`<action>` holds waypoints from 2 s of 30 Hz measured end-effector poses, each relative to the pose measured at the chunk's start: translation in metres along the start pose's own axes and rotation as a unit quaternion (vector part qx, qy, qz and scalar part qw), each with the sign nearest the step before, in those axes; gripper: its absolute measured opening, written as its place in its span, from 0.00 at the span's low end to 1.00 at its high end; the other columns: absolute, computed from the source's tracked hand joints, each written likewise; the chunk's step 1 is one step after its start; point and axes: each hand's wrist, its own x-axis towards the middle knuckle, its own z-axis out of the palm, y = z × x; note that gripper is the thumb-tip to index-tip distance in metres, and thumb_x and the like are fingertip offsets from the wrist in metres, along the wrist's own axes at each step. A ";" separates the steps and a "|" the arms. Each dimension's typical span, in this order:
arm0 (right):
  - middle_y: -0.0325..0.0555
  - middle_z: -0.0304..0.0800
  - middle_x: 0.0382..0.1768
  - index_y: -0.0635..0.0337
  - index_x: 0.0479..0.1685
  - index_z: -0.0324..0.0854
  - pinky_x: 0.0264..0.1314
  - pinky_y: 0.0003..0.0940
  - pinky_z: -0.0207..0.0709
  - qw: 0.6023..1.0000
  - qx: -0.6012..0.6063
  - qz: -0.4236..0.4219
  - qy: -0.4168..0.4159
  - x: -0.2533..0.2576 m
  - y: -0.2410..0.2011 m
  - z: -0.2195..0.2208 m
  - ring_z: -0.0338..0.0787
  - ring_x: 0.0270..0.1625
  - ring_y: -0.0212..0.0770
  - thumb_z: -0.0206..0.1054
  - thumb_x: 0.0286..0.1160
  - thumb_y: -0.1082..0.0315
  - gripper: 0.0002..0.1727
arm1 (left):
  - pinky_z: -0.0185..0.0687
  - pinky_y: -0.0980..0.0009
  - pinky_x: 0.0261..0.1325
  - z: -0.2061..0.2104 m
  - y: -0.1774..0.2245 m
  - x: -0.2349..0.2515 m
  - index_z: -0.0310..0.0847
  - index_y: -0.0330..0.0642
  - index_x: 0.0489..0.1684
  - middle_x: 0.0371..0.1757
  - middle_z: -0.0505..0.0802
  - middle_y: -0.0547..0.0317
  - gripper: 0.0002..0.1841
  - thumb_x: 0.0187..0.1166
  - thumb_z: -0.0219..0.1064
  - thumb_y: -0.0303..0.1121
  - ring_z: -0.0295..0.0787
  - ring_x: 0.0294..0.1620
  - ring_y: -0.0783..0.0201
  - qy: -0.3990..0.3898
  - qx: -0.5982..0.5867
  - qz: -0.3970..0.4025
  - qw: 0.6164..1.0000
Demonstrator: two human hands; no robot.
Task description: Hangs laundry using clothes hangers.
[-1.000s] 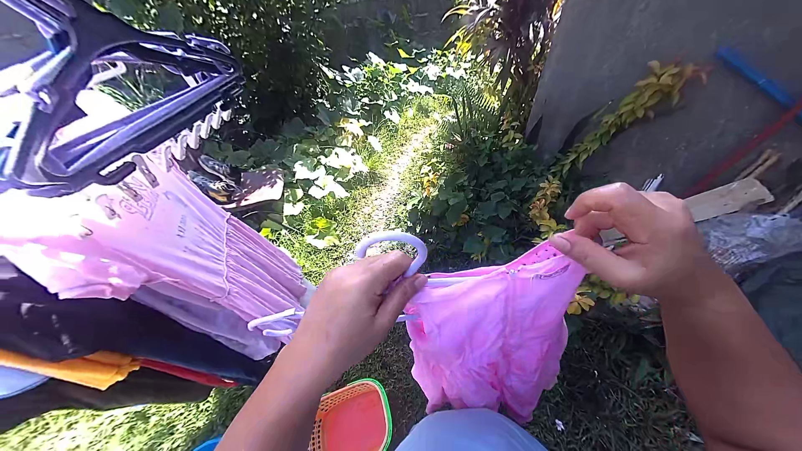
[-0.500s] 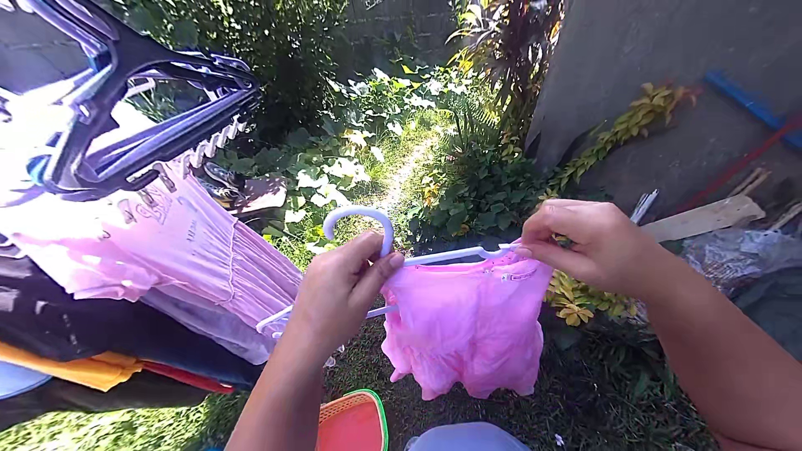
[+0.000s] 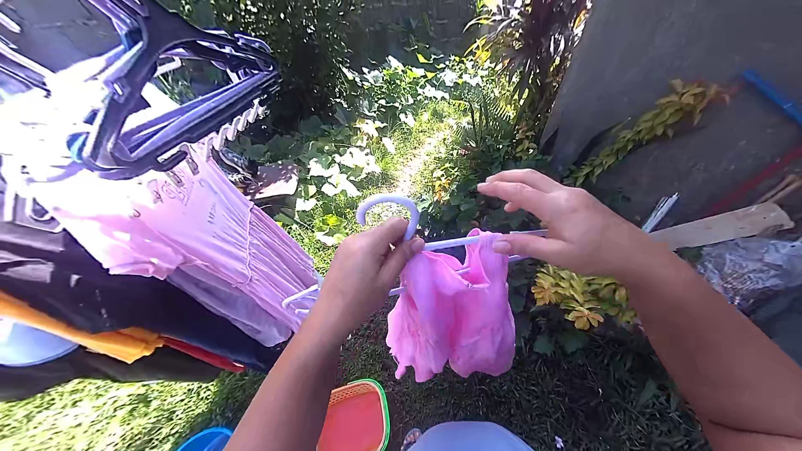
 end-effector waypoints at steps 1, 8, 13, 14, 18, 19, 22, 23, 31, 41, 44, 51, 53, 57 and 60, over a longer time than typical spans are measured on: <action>0.44 0.83 0.71 0.50 0.81 0.76 0.61 0.44 0.85 0.999 0.022 0.034 -0.032 -0.004 0.009 -0.002 0.88 0.62 0.40 0.65 0.78 0.38 0.37 | 0.78 0.75 0.29 -0.003 -0.003 0.000 0.82 0.46 0.40 0.27 0.85 0.68 0.12 0.89 0.60 0.43 0.79 0.24 0.76 0.002 -0.009 -0.007 1.000; 0.27 0.80 0.19 0.52 0.29 0.86 0.25 0.18 0.70 0.992 0.120 -0.001 -0.029 -0.020 0.038 0.028 0.77 0.23 0.19 0.66 0.80 0.53 0.16 | 0.87 0.65 0.42 -0.015 -0.015 0.016 0.85 0.47 0.47 0.36 0.92 0.64 0.14 0.86 0.63 0.48 0.90 0.36 0.69 -0.039 0.033 -0.017 0.999; 0.28 0.80 0.20 0.52 0.28 0.86 0.26 0.17 0.72 0.986 0.132 0.066 0.079 -0.055 0.044 0.040 0.78 0.24 0.20 0.67 0.79 0.53 0.16 | 0.81 0.63 0.43 0.008 -0.015 -0.018 0.83 0.40 0.44 0.41 0.87 0.56 0.17 0.88 0.59 0.45 0.84 0.41 0.63 0.146 0.030 -0.107 0.983; 0.27 0.81 0.21 0.52 0.28 0.86 0.27 0.17 0.73 0.984 0.134 0.073 0.091 -0.060 0.044 0.041 0.78 0.25 0.19 0.67 0.79 0.52 0.16 | 0.84 0.61 0.43 0.019 -0.016 -0.024 0.84 0.38 0.47 0.42 0.89 0.55 0.19 0.88 0.59 0.47 0.87 0.40 0.63 0.130 0.011 -0.145 0.981; 0.27 0.82 0.23 0.52 0.28 0.86 0.30 0.16 0.74 0.982 0.111 0.090 0.126 -0.078 0.041 0.038 0.79 0.27 0.18 0.67 0.79 0.52 0.16 | 0.88 0.54 0.48 0.050 -0.019 -0.020 0.74 0.37 0.62 0.50 0.89 0.50 0.23 0.84 0.65 0.48 0.91 0.44 0.58 0.088 -0.088 -0.247 0.961; 0.27 0.82 0.23 0.52 0.29 0.87 0.30 0.16 0.73 0.981 0.105 0.097 0.133 -0.082 0.041 0.037 0.79 0.27 0.18 0.67 0.79 0.52 0.16 | 0.87 0.56 0.49 0.054 -0.020 -0.015 0.73 0.38 0.63 0.51 0.89 0.51 0.21 0.84 0.66 0.46 0.90 0.45 0.60 0.083 -0.140 -0.254 0.953; 0.28 0.84 0.25 0.52 0.31 0.88 0.31 0.16 0.75 0.979 0.095 0.117 0.140 -0.093 0.041 0.033 0.80 0.29 0.18 0.67 0.79 0.53 0.15 | 0.84 0.65 0.50 0.063 -0.019 -0.002 0.77 0.40 0.57 0.44 0.90 0.58 0.12 0.86 0.65 0.38 0.88 0.43 0.67 0.063 -0.299 -0.253 0.918; 0.28 0.84 0.26 0.52 0.32 0.88 0.31 0.17 0.76 0.978 0.093 0.125 0.139 -0.096 0.042 0.032 0.81 0.29 0.19 0.67 0.79 0.52 0.15 | 0.84 0.67 0.51 0.066 -0.019 0.000 0.77 0.41 0.54 0.41 0.89 0.60 0.09 0.87 0.63 0.35 0.87 0.42 0.70 0.067 -0.331 -0.246 0.908; 0.30 0.86 0.28 0.55 0.36 0.88 0.31 0.15 0.73 0.973 0.087 0.147 0.157 -0.105 0.039 0.027 0.79 0.28 0.18 0.66 0.81 0.54 0.15 | 0.73 0.47 0.66 0.059 -0.023 0.022 0.80 0.34 0.56 0.57 0.86 0.43 0.15 0.85 0.62 0.38 0.81 0.61 0.48 0.172 -0.017 -0.125 0.977; 0.34 0.91 0.44 0.50 0.47 0.89 0.39 0.31 0.85 0.972 0.114 0.206 0.000 -0.093 0.051 0.010 0.89 0.40 0.30 0.72 0.74 0.51 0.15 | 0.70 0.39 0.72 0.056 -0.064 0.056 0.83 0.29 0.45 0.41 0.91 0.42 0.16 0.87 0.64 0.39 0.89 0.51 0.46 -0.062 0.024 0.031 0.997; 0.51 0.76 0.78 0.55 0.85 0.69 0.68 0.57 0.79 0.967 0.103 0.216 -0.092 -0.071 0.045 0.010 0.81 0.74 0.51 0.75 0.68 0.47 0.43 | 0.69 0.40 0.72 0.067 -0.064 0.046 0.84 0.29 0.43 0.39 0.91 0.43 0.15 0.85 0.65 0.38 0.89 0.50 0.47 -0.049 0.001 0.048 0.998; 0.32 0.89 0.31 0.55 0.45 0.87 0.33 0.20 0.81 0.921 0.294 0.222 -0.128 -0.012 0.027 0.058 0.85 0.30 0.23 0.56 0.87 0.68 0.11 | 0.42 0.22 0.83 0.088 -0.084 0.019 0.88 0.44 0.58 0.72 0.86 0.45 0.20 0.78 0.73 0.48 0.71 0.83 0.39 0.147 0.035 0.011 0.988; 0.32 0.89 0.30 0.55 0.46 0.86 0.31 0.19 0.83 0.904 0.330 0.258 -0.078 0.002 0.018 0.055 0.86 0.29 0.22 0.55 0.89 0.67 0.12 | 0.48 0.32 0.87 0.088 -0.104 -0.011 0.80 0.38 0.68 0.79 0.79 0.40 0.26 0.82 0.66 0.50 0.66 0.86 0.40 0.244 -0.021 -0.066 0.967; 0.32 0.87 0.27 0.54 0.43 0.83 0.27 0.19 0.82 0.881 0.368 0.290 -0.068 0.020 -0.004 0.065 0.85 0.25 0.22 0.53 0.89 0.68 0.11 | 0.79 0.56 0.69 0.157 -0.135 -0.137 0.67 0.28 0.74 0.67 0.83 0.37 0.24 0.91 0.53 0.40 0.81 0.67 0.52 0.301 -0.331 -0.468 0.762; 0.36 0.86 0.24 0.55 0.41 0.83 0.20 0.19 0.80 0.875 0.362 0.302 -0.109 0.025 -0.027 0.058 0.84 0.21 0.24 0.51 0.90 0.69 0.14 | 0.72 0.41 0.74 0.228 -0.133 -0.194 0.65 0.37 0.84 0.79 0.78 0.37 0.36 0.92 0.43 0.60 0.76 0.78 0.41 0.159 -0.499 -0.688 0.502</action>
